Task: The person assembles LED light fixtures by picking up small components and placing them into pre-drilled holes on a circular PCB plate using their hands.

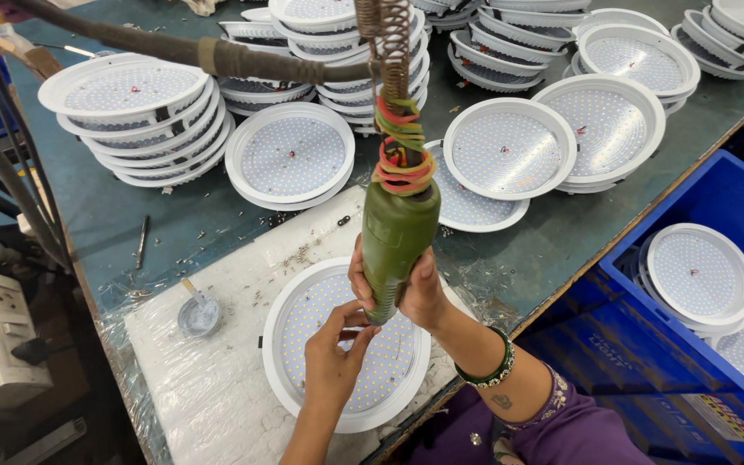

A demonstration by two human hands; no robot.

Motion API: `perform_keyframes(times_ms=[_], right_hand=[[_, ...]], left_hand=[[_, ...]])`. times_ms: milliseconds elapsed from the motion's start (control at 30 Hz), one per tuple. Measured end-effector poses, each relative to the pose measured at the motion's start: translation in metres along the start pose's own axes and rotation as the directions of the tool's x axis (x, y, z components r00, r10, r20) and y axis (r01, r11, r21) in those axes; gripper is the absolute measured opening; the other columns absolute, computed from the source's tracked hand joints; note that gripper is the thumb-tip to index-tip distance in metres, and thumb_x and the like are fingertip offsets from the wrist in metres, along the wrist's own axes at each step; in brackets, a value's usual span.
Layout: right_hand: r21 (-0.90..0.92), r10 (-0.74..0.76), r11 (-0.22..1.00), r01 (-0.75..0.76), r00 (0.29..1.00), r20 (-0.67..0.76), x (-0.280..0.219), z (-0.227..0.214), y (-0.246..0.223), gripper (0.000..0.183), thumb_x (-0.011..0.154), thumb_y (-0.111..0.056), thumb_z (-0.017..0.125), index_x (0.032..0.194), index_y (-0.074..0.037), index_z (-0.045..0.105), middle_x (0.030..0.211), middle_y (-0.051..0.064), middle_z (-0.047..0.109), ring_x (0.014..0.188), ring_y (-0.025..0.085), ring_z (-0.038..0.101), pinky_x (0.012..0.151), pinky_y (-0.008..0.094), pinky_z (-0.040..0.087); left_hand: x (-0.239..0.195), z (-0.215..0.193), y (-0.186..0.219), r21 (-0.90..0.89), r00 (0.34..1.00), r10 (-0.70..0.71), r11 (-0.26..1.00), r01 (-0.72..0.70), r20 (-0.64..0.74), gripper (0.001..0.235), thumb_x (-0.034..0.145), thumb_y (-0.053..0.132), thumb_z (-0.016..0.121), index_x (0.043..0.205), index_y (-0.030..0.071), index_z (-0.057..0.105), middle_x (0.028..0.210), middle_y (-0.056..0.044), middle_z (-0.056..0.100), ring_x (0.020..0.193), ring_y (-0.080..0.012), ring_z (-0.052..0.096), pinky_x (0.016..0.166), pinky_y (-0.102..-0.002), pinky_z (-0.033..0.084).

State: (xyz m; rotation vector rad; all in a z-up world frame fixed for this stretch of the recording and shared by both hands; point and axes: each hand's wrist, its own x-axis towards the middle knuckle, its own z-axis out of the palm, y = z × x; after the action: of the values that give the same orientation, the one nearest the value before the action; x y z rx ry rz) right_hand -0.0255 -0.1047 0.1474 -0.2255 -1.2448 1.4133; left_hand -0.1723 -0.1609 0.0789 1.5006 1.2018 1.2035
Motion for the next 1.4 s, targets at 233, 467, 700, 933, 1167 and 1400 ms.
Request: perform_keyframes(times_ms=[233, 467, 700, 933, 1167, 1400], right_hand=[[-0.086, -0.037, 0.996, 0.031, 0.997, -0.070, 0.001, 0.010, 0.001, 0.087, 0.087, -0.080, 0.063, 0.103, 0.005, 0.057, 0.075, 0.010, 0.060, 0.059, 0.015, 0.059, 0.054, 0.027, 0.049], [0.044, 0.040, 0.998, -0.039, 0.999, -0.024, -0.001, 0.000, 0.012, 0.093, 0.084, -0.084, 0.063, 0.112, 0.004, 0.053, 0.079, 0.011, 0.059, 0.065, 0.017, 0.059, 0.060, 0.031, 0.050], [0.075, 0.090, 0.993, -0.087, 0.995, -0.043, -0.014, 0.004, 0.045, 0.099, 0.078, -0.092, 0.057, 0.112, 0.001, 0.049, 0.080, 0.012, 0.056, 0.063, 0.019, 0.055, 0.062, 0.035, 0.049], [0.053, 0.127, 0.991, -0.126, 0.992, -0.011, -0.007, 0.024, 0.077, 0.099, 0.078, -0.093, 0.056, 0.112, 0.000, 0.048, 0.077, 0.013, 0.055, 0.064, 0.021, 0.055, 0.058, 0.033, 0.047], [0.089, 0.095, 0.992, -0.090, 0.994, -0.045, -0.011, 0.023, 0.060, 0.097, 0.080, -0.091, 0.055, 0.113, 0.000, 0.048, 0.074, 0.014, 0.054, 0.061, 0.021, 0.055, 0.056, 0.034, 0.048], [0.055, 0.069, 0.996, -0.065, 0.995, -0.076, -0.012, 0.025, 0.054, 0.099, 0.079, -0.094, 0.045, 0.109, 0.000, 0.046, 0.076, 0.014, 0.053, 0.060, 0.021, 0.052, 0.058, 0.035, 0.048]], left_hand=[[-0.003, -0.001, 0.006, 0.097, 0.993, -0.099, 0.990, 0.105, -0.063, 0.041, 0.082, 0.001, 0.077, 0.120, 0.012, 0.065, 0.087, -0.005, 0.079, 0.079, -0.0159, 0.078, 0.067, -0.030, 0.061], [-0.004, -0.008, 0.002, 0.077, 0.996, 0.051, 0.996, -0.046, -0.068, 0.044, 0.082, 0.000, 0.077, 0.121, 0.011, 0.062, 0.087, -0.005, 0.078, 0.081, -0.0162, 0.078, 0.073, -0.030, 0.061], [-0.011, -0.044, -0.018, 0.165, 0.999, 0.019, 0.986, -0.013, -0.034, 0.053, 0.088, 0.003, 0.076, 0.133, 0.011, 0.050, 0.094, -0.008, 0.079, 0.087, -0.0226, 0.078, 0.076, -0.032, 0.061], [-0.024, -0.073, -0.027, 0.140, 0.996, -0.021, 0.990, 0.033, -0.089, 0.050, 0.091, 0.003, 0.072, 0.135, 0.011, 0.049, 0.096, -0.006, 0.080, 0.087, -0.0202, 0.079, 0.076, -0.030, 0.062], [-0.027, -0.084, -0.020, 0.292, 0.995, 0.103, 0.952, -0.094, -0.017, 0.051, 0.082, 0.009, 0.082, 0.129, 0.013, 0.061, 0.110, -0.001, 0.077, 0.102, -0.0212, 0.070, 0.087, -0.036, 0.055], [-0.029, -0.073, -0.015, 0.420, 0.989, 0.135, 0.895, -0.148, 0.062, 0.057, 0.080, 0.013, 0.082, 0.133, 0.017, 0.059, 0.105, 0.003, 0.075, 0.100, -0.0229, 0.064, 0.093, -0.041, 0.046]])
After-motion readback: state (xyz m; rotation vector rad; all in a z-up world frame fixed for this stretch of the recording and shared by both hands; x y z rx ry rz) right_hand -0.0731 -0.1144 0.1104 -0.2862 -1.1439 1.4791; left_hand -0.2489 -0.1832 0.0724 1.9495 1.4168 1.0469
